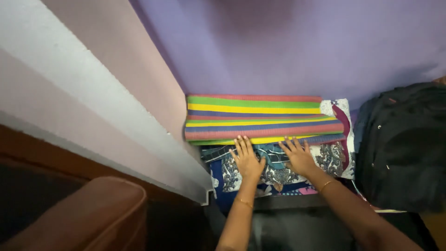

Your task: Packing a suitcase and organizing clothes, bags, and items in a bedroom.

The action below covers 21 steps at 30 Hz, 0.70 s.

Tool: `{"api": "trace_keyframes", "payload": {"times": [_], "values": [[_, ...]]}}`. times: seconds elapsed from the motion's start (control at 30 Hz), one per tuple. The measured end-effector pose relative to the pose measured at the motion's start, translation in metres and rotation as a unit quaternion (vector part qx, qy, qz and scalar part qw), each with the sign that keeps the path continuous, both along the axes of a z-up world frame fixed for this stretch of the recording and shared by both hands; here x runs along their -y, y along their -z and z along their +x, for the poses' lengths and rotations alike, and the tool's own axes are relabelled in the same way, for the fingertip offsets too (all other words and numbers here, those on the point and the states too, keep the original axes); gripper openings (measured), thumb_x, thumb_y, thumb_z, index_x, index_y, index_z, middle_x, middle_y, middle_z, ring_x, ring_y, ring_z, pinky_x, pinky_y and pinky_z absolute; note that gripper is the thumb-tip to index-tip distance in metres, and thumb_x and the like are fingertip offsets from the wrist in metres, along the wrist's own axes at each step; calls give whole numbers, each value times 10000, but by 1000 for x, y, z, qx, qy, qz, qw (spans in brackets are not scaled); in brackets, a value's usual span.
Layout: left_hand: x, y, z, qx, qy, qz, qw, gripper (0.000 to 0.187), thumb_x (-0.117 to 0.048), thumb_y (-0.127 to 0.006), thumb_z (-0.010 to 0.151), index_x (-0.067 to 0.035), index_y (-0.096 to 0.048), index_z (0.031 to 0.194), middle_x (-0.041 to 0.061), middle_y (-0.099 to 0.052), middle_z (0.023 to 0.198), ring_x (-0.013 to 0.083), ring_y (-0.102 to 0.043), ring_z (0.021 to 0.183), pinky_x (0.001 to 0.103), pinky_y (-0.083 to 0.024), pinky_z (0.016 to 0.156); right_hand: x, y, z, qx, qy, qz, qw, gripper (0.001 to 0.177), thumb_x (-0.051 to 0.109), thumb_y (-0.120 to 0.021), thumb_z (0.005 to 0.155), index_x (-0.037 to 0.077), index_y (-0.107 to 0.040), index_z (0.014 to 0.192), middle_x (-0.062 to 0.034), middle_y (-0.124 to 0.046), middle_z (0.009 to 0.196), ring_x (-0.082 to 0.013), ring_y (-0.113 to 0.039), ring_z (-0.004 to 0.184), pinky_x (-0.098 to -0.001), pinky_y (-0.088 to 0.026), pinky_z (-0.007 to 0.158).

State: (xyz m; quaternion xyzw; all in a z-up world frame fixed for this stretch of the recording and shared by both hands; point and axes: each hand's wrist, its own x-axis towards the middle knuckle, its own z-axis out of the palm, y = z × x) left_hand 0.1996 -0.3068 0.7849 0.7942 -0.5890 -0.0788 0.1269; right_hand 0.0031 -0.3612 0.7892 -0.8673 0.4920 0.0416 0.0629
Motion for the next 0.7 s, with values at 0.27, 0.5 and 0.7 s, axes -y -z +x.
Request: {"api": "trace_keyframes", "payload": {"times": [0.27,0.5,0.7], "values": [[2,30,16,55,40,-24,997,1144,-502,-764,785,-87,-114,1631,145,-73,1698,349,-35,1561,642,-23,1214,-17,5,3,-20,21,6,1000,973,437,-769,837,263,-180,1592,-62,-167,1681,-305,-146,1552,-614,-114,1221],[-52,0,-24,-16,60,-71,996,1100,-464,-784,776,-31,-191,1595,198,-137,1683,376,-59,1560,668,-4,1202,-59,-31,-3,130,64,-133,980,865,343,-759,787,191,-349,1534,-93,-285,1639,-320,-217,1537,-647,-105,1200],[-116,-12,-40,-62,49,-85,993,1094,-482,-766,791,17,-188,1574,222,-152,1664,381,-48,1551,666,26,1191,-126,-30,-21,180,82,-175,964,813,314,-731,820,177,-383,1542,-117,-300,1637,-339,-233,1523,-645,-90,1197]]}}
